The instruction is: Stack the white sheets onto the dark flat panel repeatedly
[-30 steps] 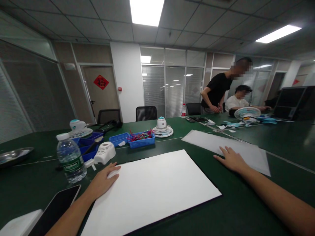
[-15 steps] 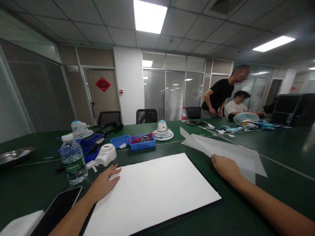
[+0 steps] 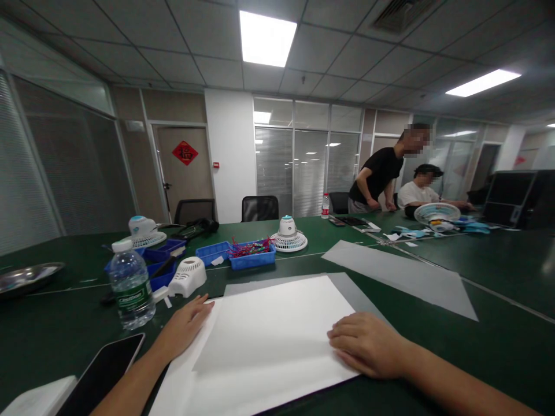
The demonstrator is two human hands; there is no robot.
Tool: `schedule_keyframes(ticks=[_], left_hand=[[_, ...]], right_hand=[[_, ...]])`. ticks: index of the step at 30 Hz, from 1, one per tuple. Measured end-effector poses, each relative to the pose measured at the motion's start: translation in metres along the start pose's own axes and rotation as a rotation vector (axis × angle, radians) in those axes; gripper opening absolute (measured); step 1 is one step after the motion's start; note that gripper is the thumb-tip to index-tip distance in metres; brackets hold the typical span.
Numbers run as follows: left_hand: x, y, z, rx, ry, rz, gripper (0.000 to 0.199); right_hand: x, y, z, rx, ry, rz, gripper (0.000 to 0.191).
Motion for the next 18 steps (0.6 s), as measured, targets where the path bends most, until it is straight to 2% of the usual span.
schedule_keyframes(ticks=[8,14,18], left_hand=[[0.003,-0.002,0.000,-0.024,0.003,0.031,0.066],[0.014,-0.004,-0.002,-0.034,-0.020,0.068,0.070],[0.015,-0.006,-0.002,-0.058,-0.016,0.038,0.069]], right_hand=[[0.031,-0.013,0.015,0.022,-0.145,0.099,0.036],[0.035,-0.015,0.016,0.059,-0.211,0.127,0.037],[0.035,-0.015,0.014,0.066,-0.234,0.123,0.037]])
Point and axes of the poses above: each hand's wrist, its own y-axis away from the middle knuckle, its own z-axis out of the back of the hand, x = y × z, the point moved 8 cm from there along -y, towards the middle knuckle, and after that the axes turned 5 degrees about y, right-handed, at the moved point
